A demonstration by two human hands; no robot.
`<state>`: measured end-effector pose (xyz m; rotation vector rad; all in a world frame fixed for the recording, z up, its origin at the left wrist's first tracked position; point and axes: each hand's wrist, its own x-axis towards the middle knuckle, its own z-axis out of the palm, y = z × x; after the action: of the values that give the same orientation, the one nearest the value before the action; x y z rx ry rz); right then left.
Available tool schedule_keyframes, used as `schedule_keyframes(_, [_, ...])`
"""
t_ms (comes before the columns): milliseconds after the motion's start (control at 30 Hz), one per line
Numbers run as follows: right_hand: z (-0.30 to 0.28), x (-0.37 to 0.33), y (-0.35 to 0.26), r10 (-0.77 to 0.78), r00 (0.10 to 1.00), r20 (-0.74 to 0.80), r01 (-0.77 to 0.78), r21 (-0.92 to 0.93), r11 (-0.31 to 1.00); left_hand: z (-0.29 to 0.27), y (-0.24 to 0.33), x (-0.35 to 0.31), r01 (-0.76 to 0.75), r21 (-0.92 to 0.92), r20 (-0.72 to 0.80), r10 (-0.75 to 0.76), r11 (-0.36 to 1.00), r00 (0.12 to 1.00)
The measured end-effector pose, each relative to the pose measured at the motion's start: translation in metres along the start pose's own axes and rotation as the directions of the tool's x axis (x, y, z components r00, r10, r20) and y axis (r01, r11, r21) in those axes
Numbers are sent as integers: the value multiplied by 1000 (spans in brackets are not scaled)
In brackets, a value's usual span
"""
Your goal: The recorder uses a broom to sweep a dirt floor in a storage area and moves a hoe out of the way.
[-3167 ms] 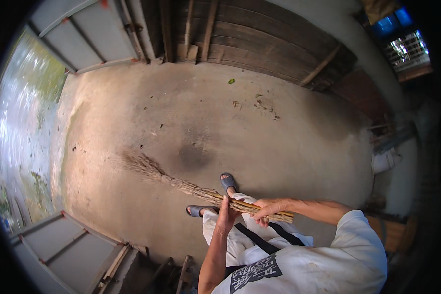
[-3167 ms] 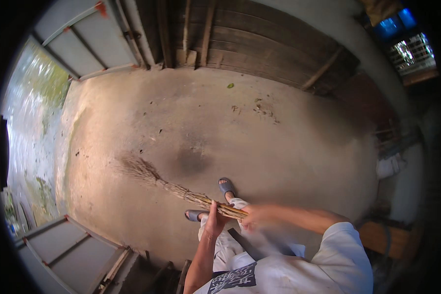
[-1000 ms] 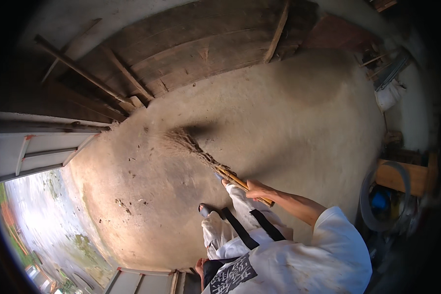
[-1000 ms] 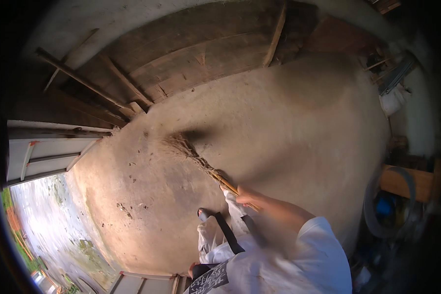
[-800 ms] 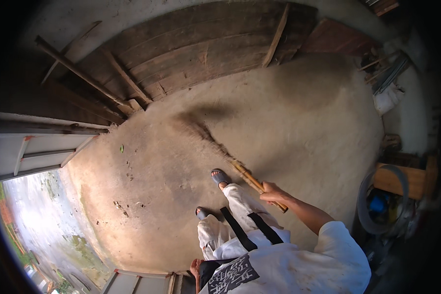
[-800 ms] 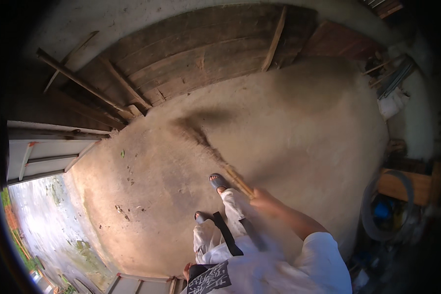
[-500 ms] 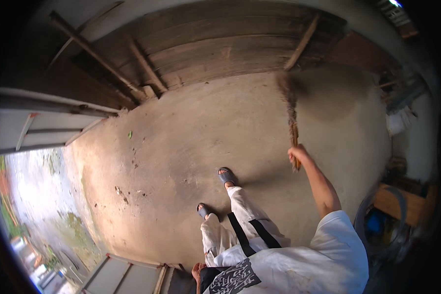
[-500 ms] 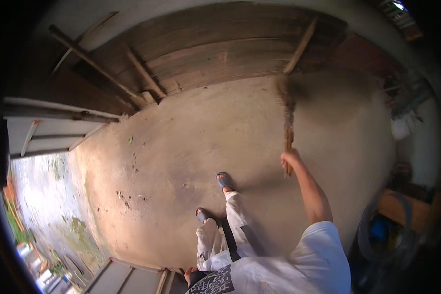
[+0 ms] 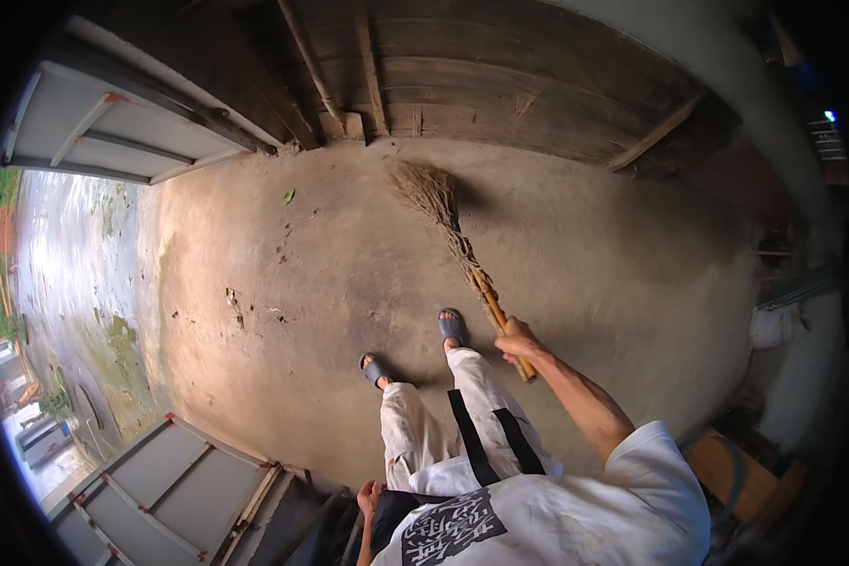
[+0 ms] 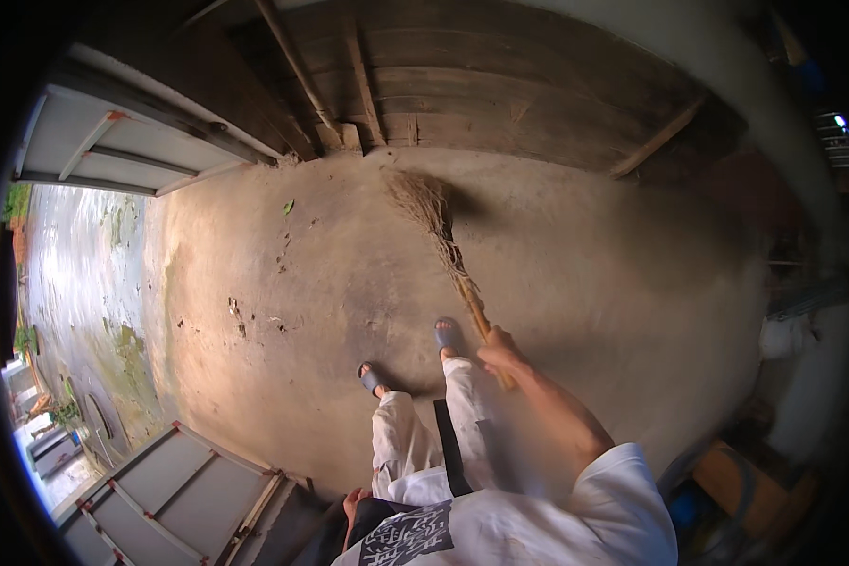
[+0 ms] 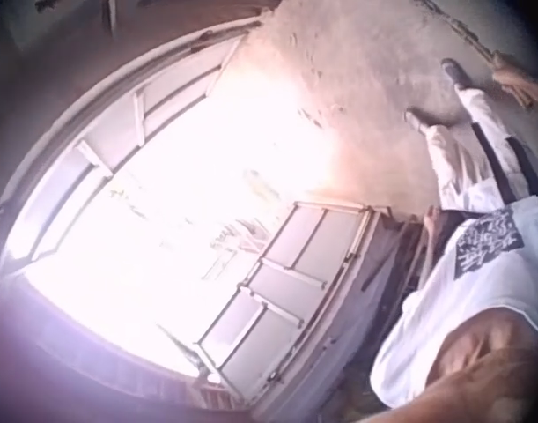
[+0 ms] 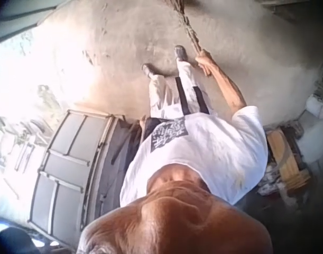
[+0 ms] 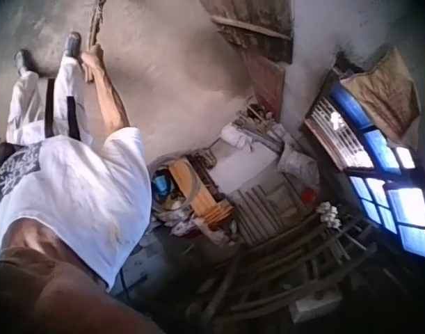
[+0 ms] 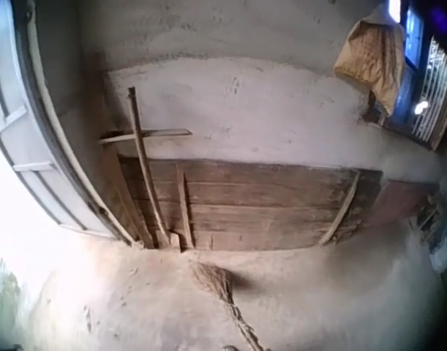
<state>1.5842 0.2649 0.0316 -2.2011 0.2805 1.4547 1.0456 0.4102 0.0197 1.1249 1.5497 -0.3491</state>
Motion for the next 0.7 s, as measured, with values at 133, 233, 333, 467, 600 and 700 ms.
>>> schedule_keyframes(133, [-21,-30,-16,-20,998,-61,10,-155,988,-12,1,28,15,-67,-11,-16,998,1000])
schedule_keyframes(233, [20,1,-60,-10,992,-128,3,-54,999,-36,-1,49,-82,170,37,77,982,996])
schedule_keyframes(333, [58,62,-83,-61,991,-116,52,-79,995,-37,22,47,5,-173,-41,-12,985,999])
schedule_keyframes(467, [86,23,-97,-119,993,-6,117,-134,984,-71,16,31,34,-269,-104,-64,963,993])
schedule_keyframes(600, [75,-18,-129,-137,990,30,139,-323,936,-84,-2,33,76,-165,-109,-95,983,989])
schedule_keyframes(700, [110,-1,-162,-132,991,-29,123,-213,969,-86,-16,37,85,-235,-52,-100,968,994])
